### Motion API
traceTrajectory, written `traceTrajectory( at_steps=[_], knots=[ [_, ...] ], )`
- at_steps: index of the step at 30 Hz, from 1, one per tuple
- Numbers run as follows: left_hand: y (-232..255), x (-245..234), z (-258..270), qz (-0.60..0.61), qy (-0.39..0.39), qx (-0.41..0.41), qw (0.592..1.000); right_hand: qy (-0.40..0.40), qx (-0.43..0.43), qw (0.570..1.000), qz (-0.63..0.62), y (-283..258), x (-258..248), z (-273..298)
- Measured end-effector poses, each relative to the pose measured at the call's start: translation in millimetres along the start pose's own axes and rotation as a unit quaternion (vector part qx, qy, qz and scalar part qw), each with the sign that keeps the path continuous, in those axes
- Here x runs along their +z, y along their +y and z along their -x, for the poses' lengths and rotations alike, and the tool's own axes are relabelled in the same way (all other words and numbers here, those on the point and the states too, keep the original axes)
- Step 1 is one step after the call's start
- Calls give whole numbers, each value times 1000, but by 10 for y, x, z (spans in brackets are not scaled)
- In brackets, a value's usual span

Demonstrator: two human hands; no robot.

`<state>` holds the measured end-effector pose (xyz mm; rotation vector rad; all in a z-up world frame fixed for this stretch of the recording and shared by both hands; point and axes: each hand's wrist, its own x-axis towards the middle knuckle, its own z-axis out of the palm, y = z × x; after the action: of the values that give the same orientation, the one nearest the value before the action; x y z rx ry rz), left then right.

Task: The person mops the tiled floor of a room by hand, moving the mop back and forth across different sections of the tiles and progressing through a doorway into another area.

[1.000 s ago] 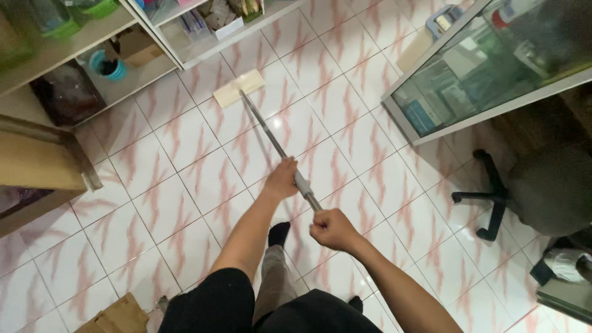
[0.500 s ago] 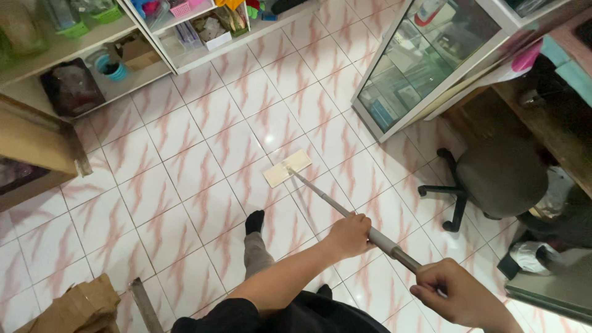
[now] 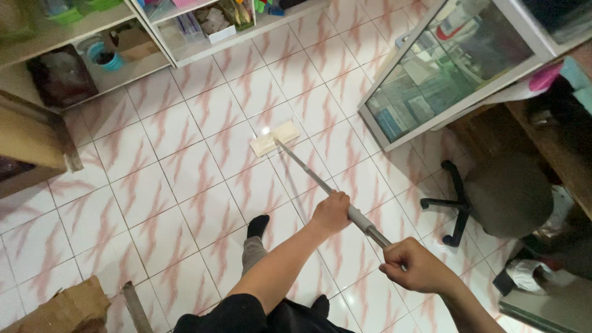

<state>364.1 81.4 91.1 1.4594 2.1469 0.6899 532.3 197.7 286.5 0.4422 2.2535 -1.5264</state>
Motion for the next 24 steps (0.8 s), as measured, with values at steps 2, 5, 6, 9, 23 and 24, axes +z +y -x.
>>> traceTrajectory(
  at_steps=[2,5,6,9,23,24],
  knots=[
    [-434,-137,-281,22,8,-51,998,-12,-2,1000,17,-106,-92,-523],
    [-1138,-458,-654,50,77,-70,993,-25,-46,998,35,-293,-220,-1435],
    [-1383,-595,-773,73,97,-90,988,-32,-74,995,50,-347,-259,-1757],
    [-2125,-986,-1093,97,65,-132,984,-47,-30,995,79,-524,-228,-2642],
    [-4397,-1144,-2065,-8,4,-183,983,34,-36,992,117,-512,86,-4791],
    [-4381,-1098,-2054,-8,2,-181,983,36,-14,994,99,-446,113,-4781]
  ],
)
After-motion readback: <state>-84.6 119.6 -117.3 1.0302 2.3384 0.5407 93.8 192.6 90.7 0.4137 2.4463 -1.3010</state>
